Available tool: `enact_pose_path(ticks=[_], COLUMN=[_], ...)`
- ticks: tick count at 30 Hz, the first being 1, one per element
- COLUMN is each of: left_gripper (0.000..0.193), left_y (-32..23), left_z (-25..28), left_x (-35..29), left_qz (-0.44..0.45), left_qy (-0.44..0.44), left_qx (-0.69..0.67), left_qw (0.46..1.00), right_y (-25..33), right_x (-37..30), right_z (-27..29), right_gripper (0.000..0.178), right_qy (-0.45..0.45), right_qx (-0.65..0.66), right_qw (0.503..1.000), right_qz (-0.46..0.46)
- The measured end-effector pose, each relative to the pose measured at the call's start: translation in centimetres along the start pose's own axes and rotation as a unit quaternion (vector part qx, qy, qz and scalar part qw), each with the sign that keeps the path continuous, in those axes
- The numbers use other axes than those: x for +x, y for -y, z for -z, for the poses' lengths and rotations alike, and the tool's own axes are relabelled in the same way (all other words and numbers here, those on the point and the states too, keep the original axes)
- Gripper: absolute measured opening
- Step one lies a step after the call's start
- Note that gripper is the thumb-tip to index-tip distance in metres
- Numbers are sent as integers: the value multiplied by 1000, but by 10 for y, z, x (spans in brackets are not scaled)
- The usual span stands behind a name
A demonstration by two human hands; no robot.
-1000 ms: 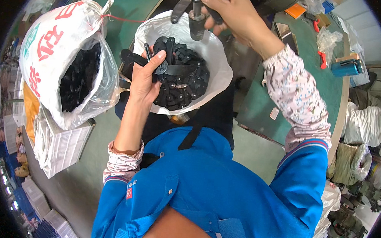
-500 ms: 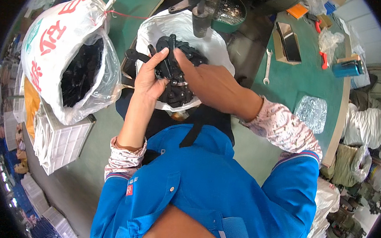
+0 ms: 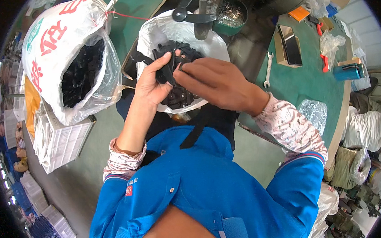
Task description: The person picks black plastic components from a large white sack and assembles them by hand, inserting small circular pieces into the main body. The assembled units are placed into a second white sack on the table.
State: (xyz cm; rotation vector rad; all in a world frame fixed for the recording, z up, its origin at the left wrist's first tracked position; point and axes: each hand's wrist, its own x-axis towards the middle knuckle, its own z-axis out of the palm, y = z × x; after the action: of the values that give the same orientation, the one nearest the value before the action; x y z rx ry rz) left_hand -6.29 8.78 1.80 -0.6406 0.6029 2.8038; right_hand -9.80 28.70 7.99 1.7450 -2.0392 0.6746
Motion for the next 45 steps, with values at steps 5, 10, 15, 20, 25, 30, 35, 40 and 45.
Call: enact_pose_path(ticks=[5,10,15,20,25,30,35,40,45], left_gripper=[29,27,28,31,34,36,28,25,28], left_y=[-4,-3,-5,-4,2,5,1,-7,-4], left_z=[-1,-5,-8,-7,-8,-4,7,6,4], left_x=[-1,-4,-7,-6,-4,-10,-11,-15,-21], left_qz=[-50,-56,-84,-111,-97,-58,-52,47,126], left_qy=[19,36,61,71,83,100,89,139,195], left_qx=[18,14,8,-25,-26,4,35,8,18], left_qw=[998,998,995,991,992,993,994,989,972], right_y=[-16,-57,-89,-73,-13,19,18,-4,-8], right_x=[21,66,90,43,-5,-7,-19,-10,-2], right_z=[28,45,58,21,-38,-56,-43,-11,-12], right_gripper=[38,28,24,49,59,51,37,31,32], right_qy=[-123,-223,-112,-131,-75,-96,-96,-102,-43], right_qx=[220,374,429,424,451,556,502,514,480], right_qw=[884,792,729,747,764,693,741,748,807], right_qz=[-393,-428,-521,-494,-455,-450,-436,-408,-342])
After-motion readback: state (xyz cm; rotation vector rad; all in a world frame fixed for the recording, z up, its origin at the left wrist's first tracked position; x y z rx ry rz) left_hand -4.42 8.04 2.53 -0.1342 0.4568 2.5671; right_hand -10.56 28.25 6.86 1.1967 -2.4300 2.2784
